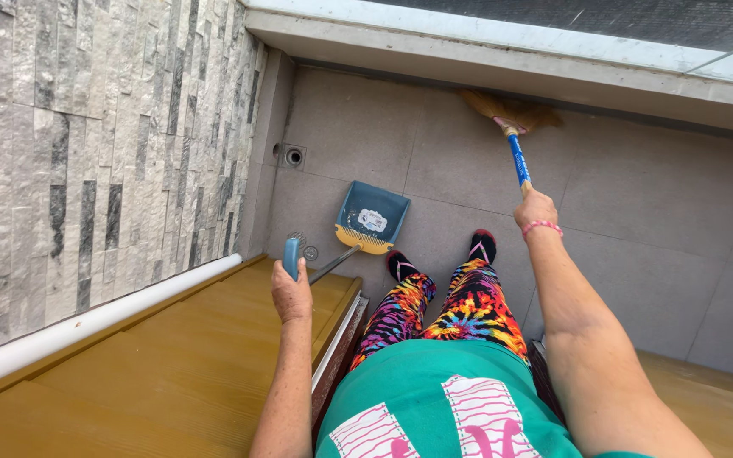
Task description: The person sweeps debris on a wooden floor and tiled balcony using a broom and dustpan. They gather dirt into the dustpan, move between indoor and outdoor areas, and continue sweeping along walls and corners.
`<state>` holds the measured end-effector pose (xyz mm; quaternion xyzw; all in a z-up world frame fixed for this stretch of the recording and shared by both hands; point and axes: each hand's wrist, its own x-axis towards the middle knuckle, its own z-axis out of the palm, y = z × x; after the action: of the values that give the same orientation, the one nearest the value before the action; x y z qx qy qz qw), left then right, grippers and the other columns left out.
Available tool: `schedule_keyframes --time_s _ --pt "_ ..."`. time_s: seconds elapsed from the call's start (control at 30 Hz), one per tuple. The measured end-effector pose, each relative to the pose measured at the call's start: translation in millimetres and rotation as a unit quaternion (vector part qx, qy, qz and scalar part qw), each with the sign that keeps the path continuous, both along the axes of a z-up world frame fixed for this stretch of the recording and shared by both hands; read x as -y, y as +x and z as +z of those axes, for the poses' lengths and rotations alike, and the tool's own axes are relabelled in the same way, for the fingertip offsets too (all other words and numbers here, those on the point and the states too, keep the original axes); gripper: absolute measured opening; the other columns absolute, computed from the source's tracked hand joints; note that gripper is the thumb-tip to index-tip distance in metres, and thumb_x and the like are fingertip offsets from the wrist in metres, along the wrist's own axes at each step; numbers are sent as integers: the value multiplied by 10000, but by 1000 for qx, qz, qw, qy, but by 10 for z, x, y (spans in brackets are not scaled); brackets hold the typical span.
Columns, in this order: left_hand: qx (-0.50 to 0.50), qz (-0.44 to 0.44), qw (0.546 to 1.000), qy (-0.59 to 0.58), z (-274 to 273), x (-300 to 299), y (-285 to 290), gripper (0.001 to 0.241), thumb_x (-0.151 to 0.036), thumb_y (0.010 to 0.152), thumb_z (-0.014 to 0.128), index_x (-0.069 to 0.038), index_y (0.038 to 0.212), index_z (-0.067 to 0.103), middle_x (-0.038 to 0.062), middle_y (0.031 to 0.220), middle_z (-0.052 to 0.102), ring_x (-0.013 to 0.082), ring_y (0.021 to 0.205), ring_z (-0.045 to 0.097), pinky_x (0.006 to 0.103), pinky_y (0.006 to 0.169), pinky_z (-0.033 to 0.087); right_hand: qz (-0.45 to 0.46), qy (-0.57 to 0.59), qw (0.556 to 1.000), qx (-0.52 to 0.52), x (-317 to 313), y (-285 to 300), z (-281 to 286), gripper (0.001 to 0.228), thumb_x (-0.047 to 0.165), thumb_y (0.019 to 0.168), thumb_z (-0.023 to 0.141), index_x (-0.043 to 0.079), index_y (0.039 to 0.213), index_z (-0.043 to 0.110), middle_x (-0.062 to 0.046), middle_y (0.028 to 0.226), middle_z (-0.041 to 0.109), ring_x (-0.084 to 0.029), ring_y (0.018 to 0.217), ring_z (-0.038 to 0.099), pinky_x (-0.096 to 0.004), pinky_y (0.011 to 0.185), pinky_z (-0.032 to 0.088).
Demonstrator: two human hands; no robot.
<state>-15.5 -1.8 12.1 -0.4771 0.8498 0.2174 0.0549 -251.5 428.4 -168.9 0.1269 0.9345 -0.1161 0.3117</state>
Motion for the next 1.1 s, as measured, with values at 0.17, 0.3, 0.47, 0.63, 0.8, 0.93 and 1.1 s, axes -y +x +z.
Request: schedule_keyframes --time_s 0.17,0.3,0.47,0.63,0.8,0.93,1.1 --pt "39 7 999 30 29 -68 -6 407 -427 1008 588 -38 1124 569 150 998 681 311 898 733 441 774 605 39 4 997 66 703 185 -349 348 185 1016 550 107 1343 636 -227 1202 704 -398 1102 694 -484 923 572" --pt "38 -12 999 16 18 -11 -25 441 -434 1013 586 -21 1163 557 162 1014 667 322 906 722 445 774 609 118 -16 990 72 936 751 -301 438 182 1044 485 173 1482 505 -238 1124 714 -416 1037 715 -504 877 587" --pt "52 -8 998 33 -46 43 -35 463 -441 1020 561 -14 1200 542 161 1023 657 313 899 727 431 764 618 271 -41 959 76 854 1273 65 649 118 937 550 220 1560 398 -251 1082 671 -402 952 726 -485 799 605" --pt "43 -10 998 34 -55 86 18 441 -437 1018 581 -17 1156 565 170 1030 672 329 916 722 450 785 606 244 -112 954 137 356 1448 618 610 139 977 514 386 1535 501 -208 1055 717 -376 980 708 -489 876 561" --pt "23 -4 999 48 -24 98 186 424 -417 992 634 -28 1147 571 180 1004 679 364 910 704 487 789 564 148 -124 980 57 -598 1858 1012 529 257 908 652 198 1427 564 -187 1193 695 -365 1131 658 -479 974 530" --pt "13 -5 998 55 56 154 330 396 -404 983 652 -39 1120 580 177 966 686 371 898 702 493 794 550 -14 -13 994 105 -1249 2076 1137 539 261 937 657 220 1469 581 -208 1226 715 -385 1153 673 -482 1003 530" --pt "20 -27 999 37 104 262 425 391 -395 987 659 -41 1135 581 196 972 682 389 912 694 505 802 546 -126 35 991 18 -1618 1964 1058 501 239 900 705 93 1378 670 -270 1185 722 -432 1134 670 -489 1003 515"
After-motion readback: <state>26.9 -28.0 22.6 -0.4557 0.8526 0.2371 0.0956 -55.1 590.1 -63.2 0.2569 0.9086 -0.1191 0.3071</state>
